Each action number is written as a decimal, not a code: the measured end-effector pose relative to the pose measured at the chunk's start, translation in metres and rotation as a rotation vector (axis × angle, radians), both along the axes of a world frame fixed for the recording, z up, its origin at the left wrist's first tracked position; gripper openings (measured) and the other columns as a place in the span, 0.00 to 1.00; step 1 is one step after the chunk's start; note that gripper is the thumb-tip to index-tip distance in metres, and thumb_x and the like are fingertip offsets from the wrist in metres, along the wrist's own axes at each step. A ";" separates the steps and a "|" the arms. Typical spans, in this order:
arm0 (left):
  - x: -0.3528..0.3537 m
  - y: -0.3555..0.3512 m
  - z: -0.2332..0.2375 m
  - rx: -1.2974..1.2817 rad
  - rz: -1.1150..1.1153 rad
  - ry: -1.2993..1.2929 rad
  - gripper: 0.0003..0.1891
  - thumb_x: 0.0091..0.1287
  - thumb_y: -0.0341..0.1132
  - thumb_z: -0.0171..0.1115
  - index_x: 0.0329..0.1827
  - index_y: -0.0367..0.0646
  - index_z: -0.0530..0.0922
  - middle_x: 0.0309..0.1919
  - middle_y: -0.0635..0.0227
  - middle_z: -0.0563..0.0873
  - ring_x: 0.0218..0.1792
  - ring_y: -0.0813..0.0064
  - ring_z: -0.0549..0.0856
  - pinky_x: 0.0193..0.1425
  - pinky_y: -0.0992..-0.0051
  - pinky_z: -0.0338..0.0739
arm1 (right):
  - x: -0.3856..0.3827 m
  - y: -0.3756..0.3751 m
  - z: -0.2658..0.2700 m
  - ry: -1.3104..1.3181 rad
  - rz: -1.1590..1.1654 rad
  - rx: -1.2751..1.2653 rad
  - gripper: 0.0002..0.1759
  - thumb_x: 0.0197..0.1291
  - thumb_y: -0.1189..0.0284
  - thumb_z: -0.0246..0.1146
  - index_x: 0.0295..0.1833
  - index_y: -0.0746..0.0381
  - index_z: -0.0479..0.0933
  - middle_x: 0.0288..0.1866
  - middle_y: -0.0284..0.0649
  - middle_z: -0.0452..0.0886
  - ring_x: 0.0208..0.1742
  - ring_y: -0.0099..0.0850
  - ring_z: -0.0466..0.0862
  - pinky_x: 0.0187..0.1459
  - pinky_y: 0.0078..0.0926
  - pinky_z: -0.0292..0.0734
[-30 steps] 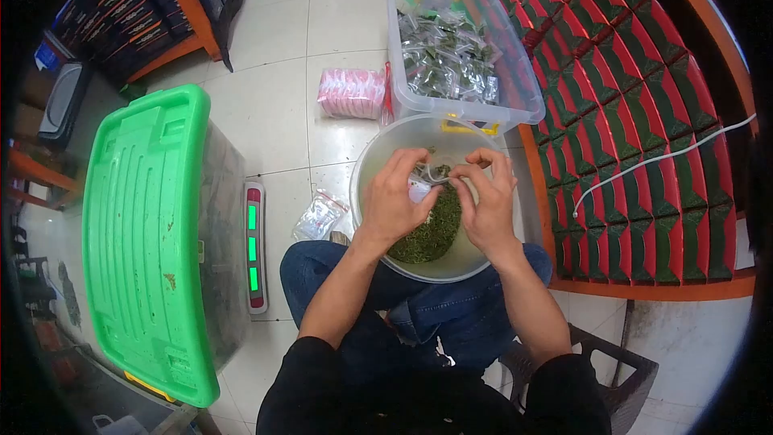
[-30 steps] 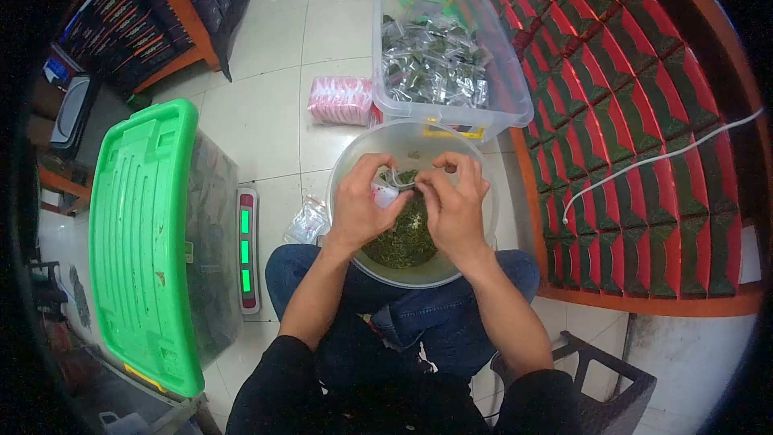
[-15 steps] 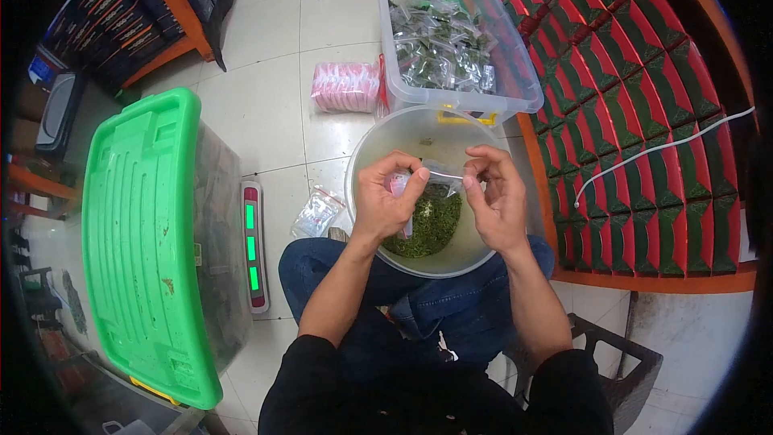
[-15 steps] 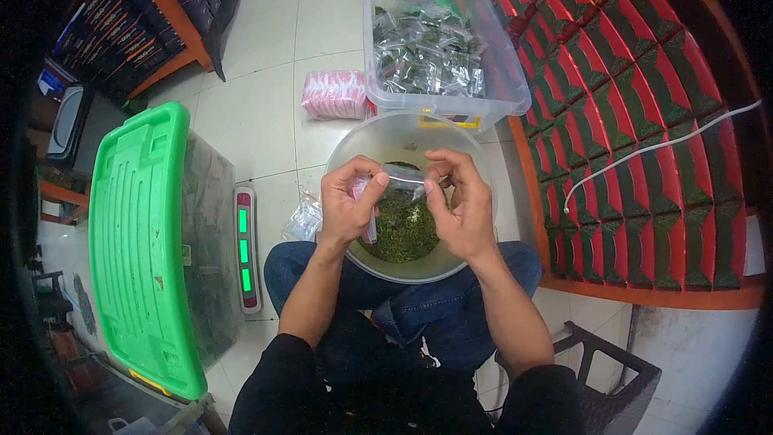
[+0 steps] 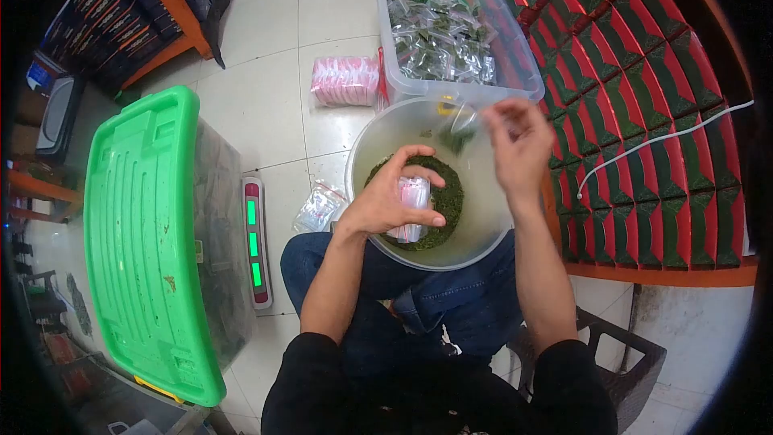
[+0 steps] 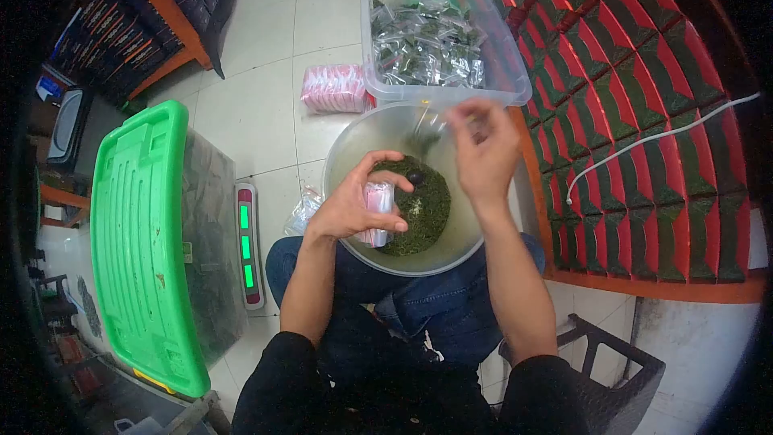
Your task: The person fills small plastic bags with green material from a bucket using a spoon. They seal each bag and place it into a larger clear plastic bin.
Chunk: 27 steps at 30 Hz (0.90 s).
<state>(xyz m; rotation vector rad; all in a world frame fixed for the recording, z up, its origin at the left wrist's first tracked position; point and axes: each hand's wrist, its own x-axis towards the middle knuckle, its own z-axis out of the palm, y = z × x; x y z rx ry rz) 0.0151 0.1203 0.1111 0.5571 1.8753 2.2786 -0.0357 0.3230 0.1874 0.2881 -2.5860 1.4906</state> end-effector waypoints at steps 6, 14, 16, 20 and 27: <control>0.001 -0.002 -0.003 0.142 -0.211 -0.438 0.53 0.51 0.31 0.85 0.78 0.40 0.57 0.55 0.54 0.86 0.55 0.65 0.87 0.59 0.68 0.82 | 0.027 -0.020 -0.004 0.174 0.216 0.070 0.10 0.60 0.76 0.72 0.47 0.64 0.84 0.46 0.41 0.87 0.42 0.31 0.87 0.45 0.31 0.80; 0.006 -0.003 -0.005 -0.324 -0.047 -0.003 0.60 0.46 0.34 0.87 0.80 0.40 0.55 0.69 0.51 0.73 0.68 0.63 0.76 0.73 0.67 0.69 | 0.049 -0.019 -0.037 -0.099 0.324 0.000 0.11 0.55 0.77 0.74 0.45 0.65 0.85 0.37 0.40 0.86 0.39 0.28 0.86 0.45 0.31 0.79; 0.004 -0.001 -0.013 -0.301 -0.048 -0.003 0.60 0.46 0.35 0.87 0.80 0.40 0.54 0.69 0.49 0.74 0.68 0.59 0.78 0.72 0.65 0.71 | 0.052 -0.024 -0.022 -0.118 0.331 0.058 0.10 0.56 0.77 0.73 0.44 0.65 0.85 0.37 0.43 0.86 0.40 0.33 0.86 0.46 0.33 0.79; 0.008 -0.004 -0.005 -0.211 -0.180 -0.247 0.60 0.46 0.35 0.87 0.80 0.41 0.53 0.64 0.46 0.78 0.59 0.59 0.84 0.65 0.64 0.76 | 0.043 -0.012 -0.046 -0.049 0.434 0.154 0.08 0.60 0.77 0.72 0.45 0.65 0.85 0.39 0.36 0.86 0.35 0.25 0.84 0.41 0.26 0.77; 0.007 -0.007 0.008 -0.307 -0.152 -0.289 0.55 0.54 0.28 0.82 0.81 0.44 0.53 0.57 0.54 0.81 0.48 0.71 0.86 0.45 0.71 0.83 | 0.051 -0.013 -0.053 -0.265 0.270 -0.165 0.07 0.61 0.77 0.71 0.44 0.66 0.84 0.45 0.38 0.86 0.42 0.24 0.85 0.43 0.26 0.78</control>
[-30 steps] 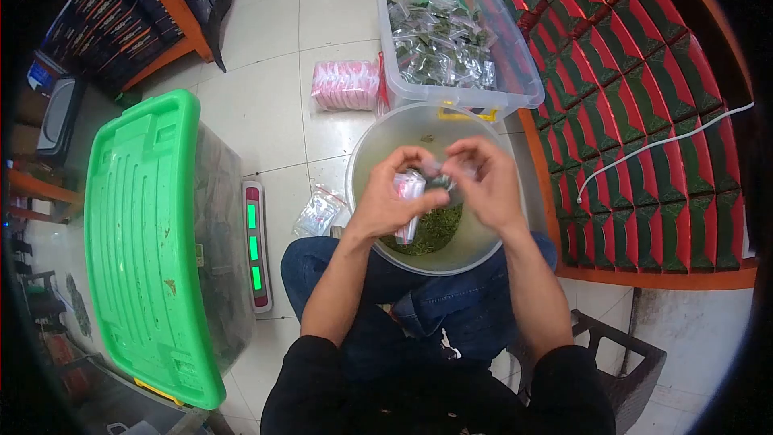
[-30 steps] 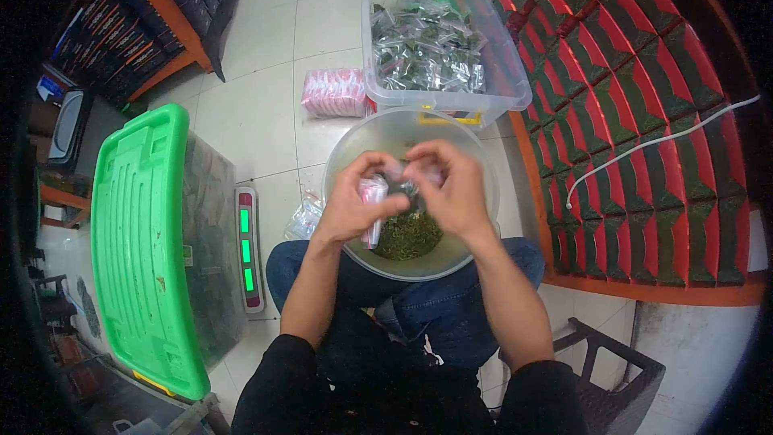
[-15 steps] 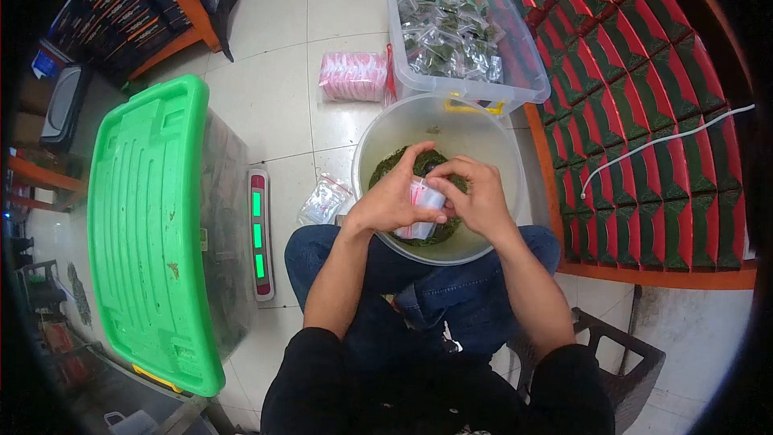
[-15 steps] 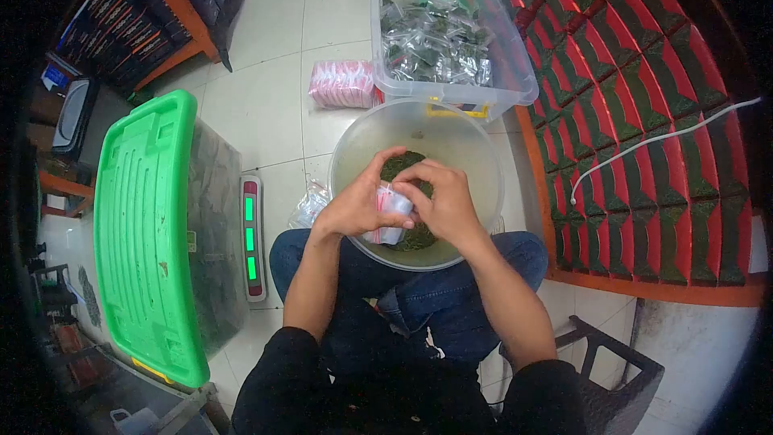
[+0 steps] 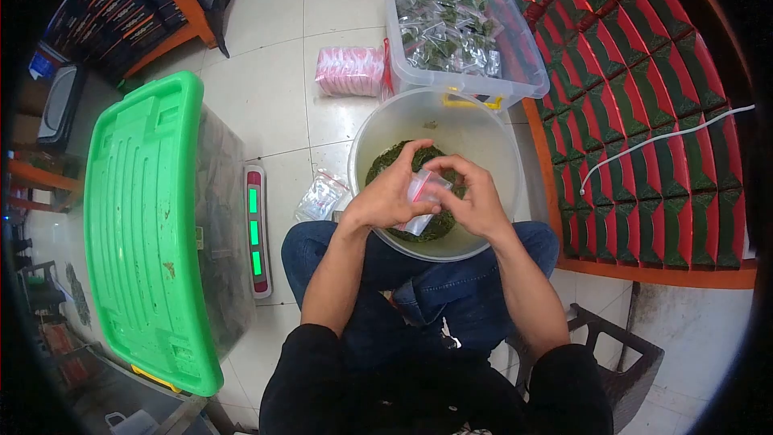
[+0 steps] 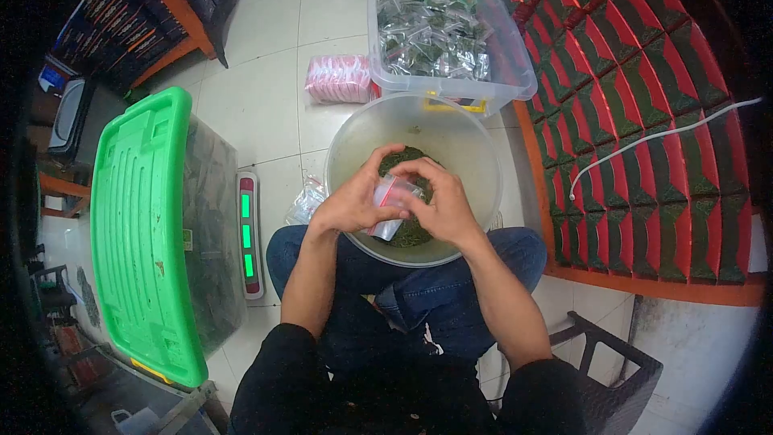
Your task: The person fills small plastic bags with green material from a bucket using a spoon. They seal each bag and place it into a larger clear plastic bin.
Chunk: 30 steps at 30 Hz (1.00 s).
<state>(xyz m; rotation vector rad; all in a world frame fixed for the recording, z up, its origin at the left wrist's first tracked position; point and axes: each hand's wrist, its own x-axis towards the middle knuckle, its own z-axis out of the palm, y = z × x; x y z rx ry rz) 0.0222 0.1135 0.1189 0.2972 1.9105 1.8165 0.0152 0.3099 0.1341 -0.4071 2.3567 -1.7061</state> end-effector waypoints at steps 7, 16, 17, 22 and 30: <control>-0.002 0.006 -0.025 0.067 -0.041 0.406 0.49 0.58 0.27 0.79 0.79 0.42 0.54 0.50 0.56 0.84 0.41 0.73 0.87 0.43 0.72 0.82 | 0.004 -0.014 -0.018 0.212 -0.085 -0.196 0.06 0.66 0.77 0.67 0.46 0.67 0.85 0.43 0.39 0.87 0.46 0.30 0.85 0.51 0.27 0.78; 0.001 0.008 -0.033 -0.101 -0.280 0.800 0.27 0.76 0.36 0.62 0.75 0.41 0.65 0.35 0.70 0.85 0.29 0.81 0.84 0.33 0.79 0.79 | -0.015 0.019 0.001 0.247 -0.348 -0.308 0.10 0.76 0.70 0.62 0.51 0.66 0.82 0.42 0.35 0.86 0.41 0.18 0.81 0.45 0.18 0.75; 0.000 0.009 -0.040 -0.100 -0.277 0.804 0.27 0.76 0.36 0.62 0.75 0.41 0.65 0.35 0.70 0.85 0.29 0.81 0.84 0.33 0.79 0.79 | -0.013 0.022 0.002 0.192 -0.331 -0.339 0.10 0.76 0.70 0.62 0.50 0.66 0.82 0.41 0.34 0.85 0.41 0.17 0.81 0.45 0.18 0.75; 0.009 0.011 0.002 0.388 -0.003 -0.060 0.32 0.69 0.49 0.72 0.69 0.40 0.73 0.26 0.80 0.78 0.21 0.88 0.74 0.25 0.83 0.69 | 0.009 0.001 -0.004 0.077 -0.337 -0.413 0.08 0.75 0.71 0.62 0.46 0.66 0.81 0.41 0.32 0.85 0.43 0.18 0.81 0.47 0.19 0.75; 0.007 0.002 -0.008 0.047 -0.296 0.306 0.15 0.67 0.36 0.73 0.51 0.37 0.82 0.35 0.65 0.89 0.37 0.72 0.86 0.47 0.71 0.80 | -0.018 0.003 0.001 0.263 -0.548 -0.571 0.07 0.75 0.71 0.62 0.48 0.63 0.81 0.44 0.32 0.85 0.40 0.17 0.77 0.44 0.18 0.72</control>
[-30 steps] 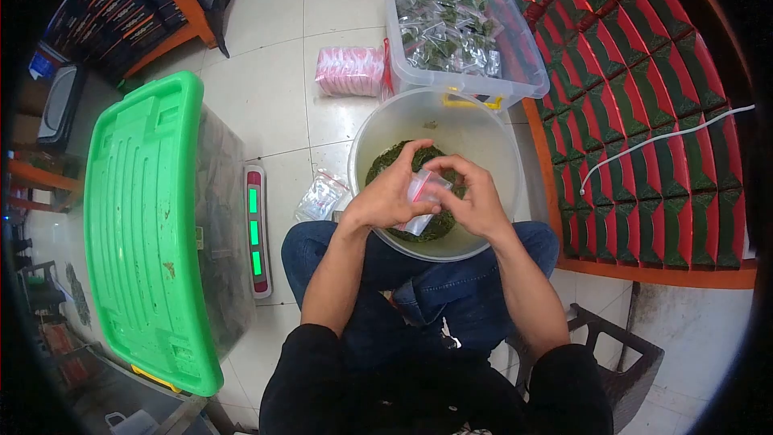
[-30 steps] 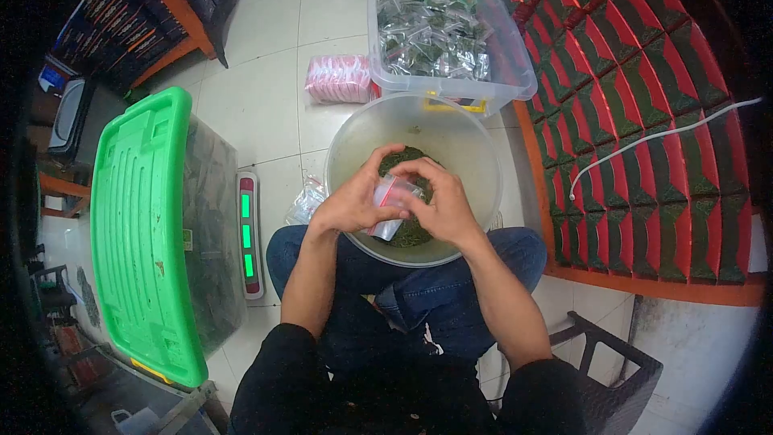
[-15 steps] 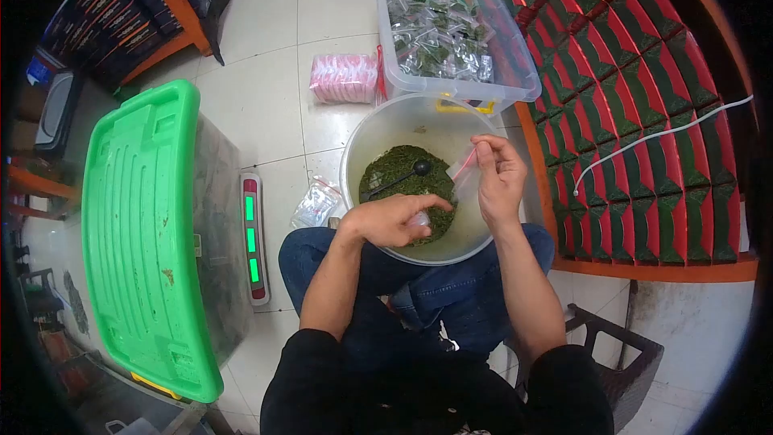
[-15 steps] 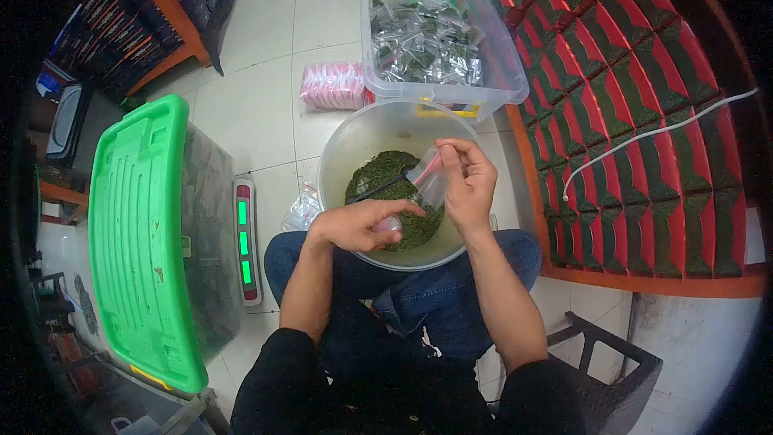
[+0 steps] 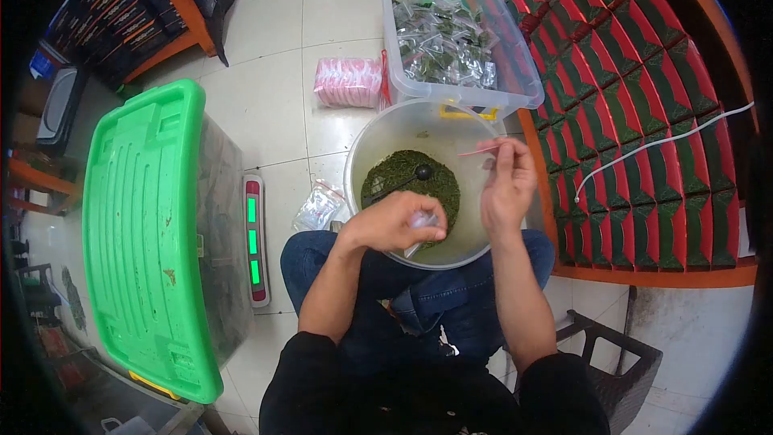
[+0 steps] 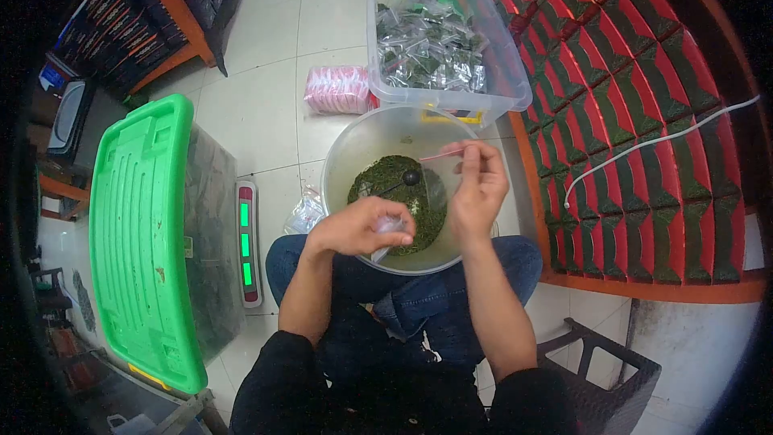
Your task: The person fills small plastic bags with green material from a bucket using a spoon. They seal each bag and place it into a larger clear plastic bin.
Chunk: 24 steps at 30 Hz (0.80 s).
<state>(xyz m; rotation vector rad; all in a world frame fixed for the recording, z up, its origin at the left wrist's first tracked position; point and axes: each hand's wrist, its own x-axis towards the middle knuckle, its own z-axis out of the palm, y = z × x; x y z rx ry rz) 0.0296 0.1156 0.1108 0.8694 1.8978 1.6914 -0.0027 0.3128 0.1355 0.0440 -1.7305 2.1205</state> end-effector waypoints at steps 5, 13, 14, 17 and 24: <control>0.001 -0.002 -0.004 -0.140 -0.063 0.054 0.08 0.65 0.23 0.66 0.42 0.39 0.76 0.33 0.63 0.88 0.39 0.73 0.87 0.49 0.71 0.81 | -0.003 0.028 0.019 0.006 0.215 0.266 0.10 0.73 0.74 0.64 0.55 0.65 0.81 0.41 0.32 0.84 0.39 0.17 0.77 0.43 0.16 0.71; 0.003 0.012 0.010 0.143 0.462 0.000 0.04 0.68 0.26 0.70 0.43 0.35 0.88 0.33 0.69 0.89 0.35 0.83 0.83 0.43 0.78 0.79 | 0.005 0.020 0.030 -0.056 0.506 0.641 0.19 0.63 0.77 0.70 0.60 0.60 0.80 0.38 0.35 0.86 0.42 0.24 0.83 0.45 0.25 0.73; 0.002 0.011 0.009 0.143 0.462 -0.001 0.04 0.68 0.26 0.70 0.43 0.35 0.88 0.33 0.69 0.89 0.35 0.83 0.83 0.43 0.78 0.79 | 0.003 0.018 0.031 -0.057 0.506 0.640 0.19 0.63 0.77 0.70 0.60 0.60 0.80 0.38 0.35 0.86 0.42 0.24 0.83 0.45 0.25 0.73; 0.002 0.009 0.009 0.115 0.434 -0.091 0.03 0.66 0.27 0.72 0.39 0.36 0.88 0.28 0.72 0.88 0.31 0.84 0.81 0.36 0.78 0.76 | 0.002 0.008 0.034 0.180 0.428 0.819 0.15 0.64 0.73 0.70 0.55 0.61 0.80 0.35 0.38 0.85 0.39 0.33 0.84 0.43 0.28 0.74; 0.003 0.019 0.008 -0.026 0.612 0.162 0.07 0.61 0.33 0.71 0.35 0.37 0.85 0.18 0.56 0.79 0.20 0.74 0.79 0.29 0.70 0.73 | 0.033 -0.005 0.043 -0.161 0.462 1.026 0.17 0.68 0.65 0.65 0.33 0.68 0.78 0.26 0.51 0.78 0.31 0.49 0.82 0.35 0.43 0.74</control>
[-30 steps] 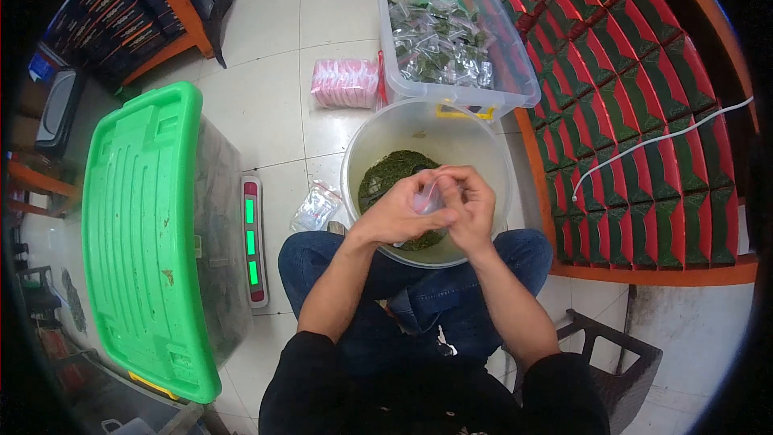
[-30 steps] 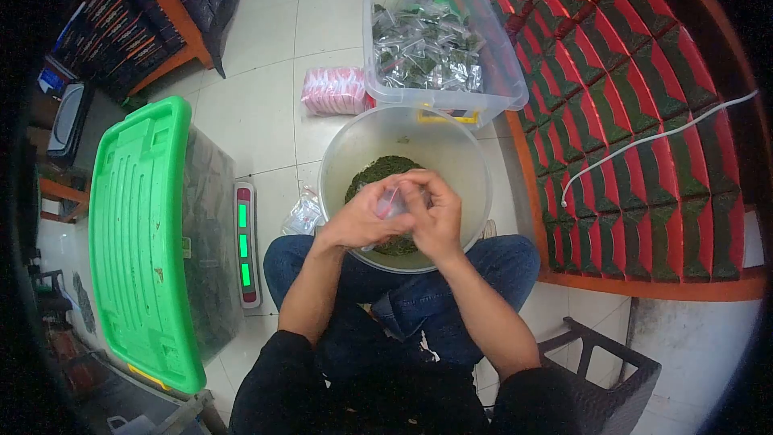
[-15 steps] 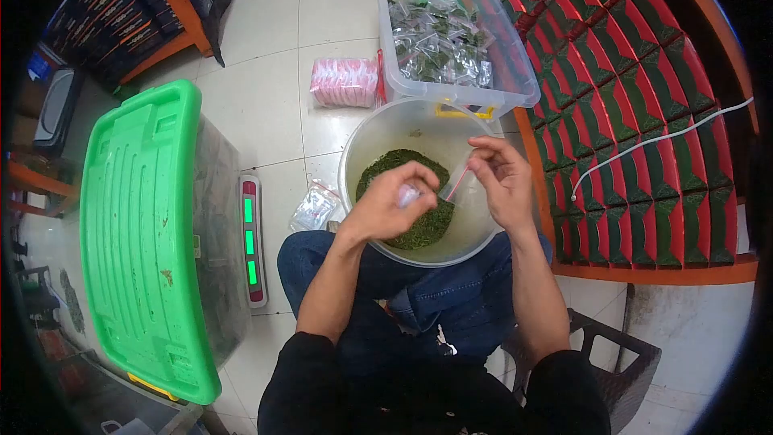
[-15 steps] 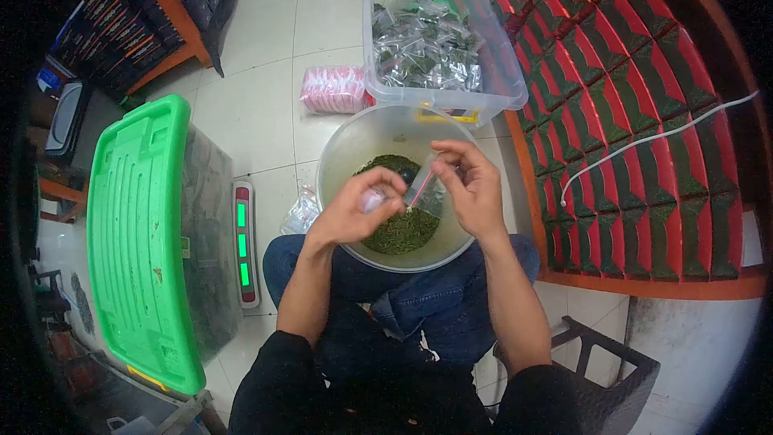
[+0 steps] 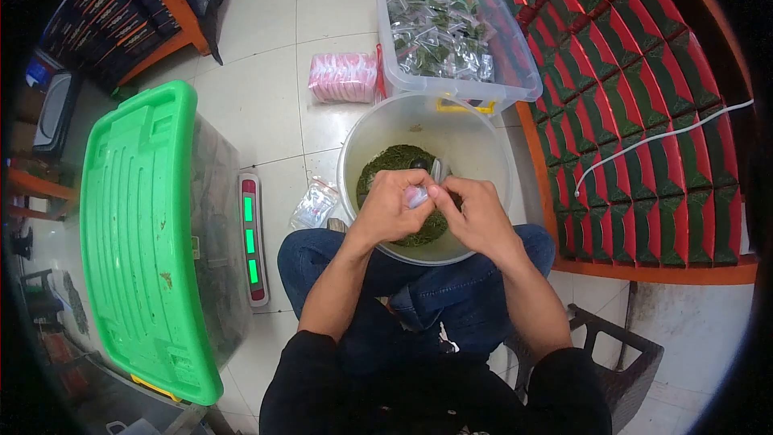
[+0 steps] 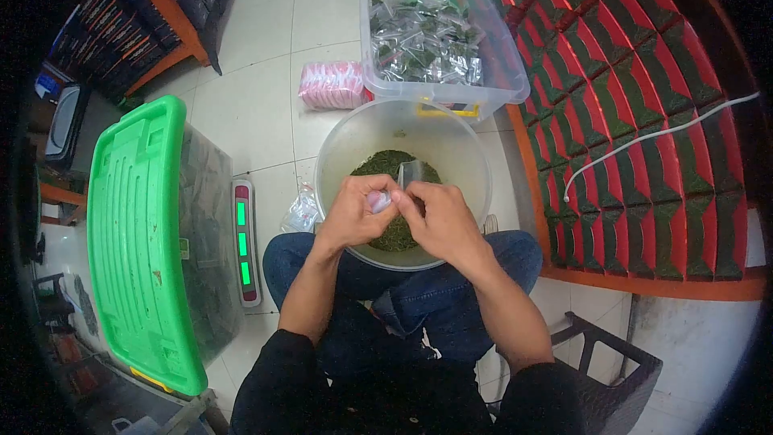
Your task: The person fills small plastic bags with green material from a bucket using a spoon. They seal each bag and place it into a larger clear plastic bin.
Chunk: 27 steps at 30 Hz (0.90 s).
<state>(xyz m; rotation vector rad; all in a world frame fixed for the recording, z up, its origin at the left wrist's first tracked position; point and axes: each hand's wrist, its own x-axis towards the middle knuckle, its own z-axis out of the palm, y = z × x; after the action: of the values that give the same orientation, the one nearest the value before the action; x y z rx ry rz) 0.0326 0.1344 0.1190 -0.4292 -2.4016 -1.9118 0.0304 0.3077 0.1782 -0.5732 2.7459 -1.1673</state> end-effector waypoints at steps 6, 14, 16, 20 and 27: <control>0.000 0.000 -0.002 0.144 -0.151 -0.187 0.09 0.69 0.34 0.68 0.34 0.37 0.83 0.20 0.67 0.80 0.23 0.81 0.80 0.28 0.76 0.72 | -0.011 0.009 -0.001 -0.082 0.025 -0.006 0.18 0.69 0.68 0.61 0.29 0.70 0.78 0.23 0.51 0.80 0.24 0.47 0.81 0.30 0.41 0.73; -0.002 -0.008 -0.008 0.501 -0.441 -0.329 0.10 0.77 0.37 0.62 0.40 0.41 0.78 0.32 0.72 0.85 0.24 0.87 0.81 0.25 0.83 0.73 | -0.014 0.018 -0.017 -0.333 -0.059 -0.428 0.10 0.74 0.70 0.61 0.41 0.66 0.78 0.28 0.32 0.80 0.29 0.18 0.78 0.31 0.23 0.73; 0.000 -0.009 -0.004 0.408 -0.444 -0.302 0.07 0.76 0.35 0.63 0.43 0.40 0.78 0.35 0.72 0.85 0.24 0.87 0.81 0.26 0.82 0.75 | -0.017 0.022 -0.014 -0.389 -0.014 -0.461 0.07 0.73 0.72 0.62 0.44 0.66 0.78 0.29 0.33 0.81 0.29 0.19 0.79 0.31 0.22 0.74; 0.001 -0.006 0.003 0.437 -0.329 -0.292 0.06 0.73 0.32 0.66 0.43 0.39 0.81 0.33 0.72 0.86 0.24 0.87 0.81 0.26 0.82 0.76 | -0.023 0.030 -0.008 -0.196 0.062 -0.338 0.06 0.70 0.77 0.63 0.49 0.67 0.78 0.30 0.36 0.82 0.29 0.21 0.80 0.33 0.22 0.75; -0.003 -0.009 -0.003 0.142 -0.150 -0.128 0.05 0.68 0.29 0.69 0.37 0.35 0.87 0.30 0.69 0.89 0.30 0.85 0.82 0.33 0.79 0.77 | -0.006 0.004 0.006 0.089 -0.153 -0.286 0.08 0.69 0.73 0.65 0.43 0.68 0.79 0.30 0.45 0.84 0.29 0.31 0.86 0.34 0.30 0.78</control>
<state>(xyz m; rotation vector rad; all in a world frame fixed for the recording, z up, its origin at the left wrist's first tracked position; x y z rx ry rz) 0.0293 0.1257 0.1162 -0.5076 -2.3484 -2.2202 0.0242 0.3118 0.1840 -0.4567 2.7552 -1.6258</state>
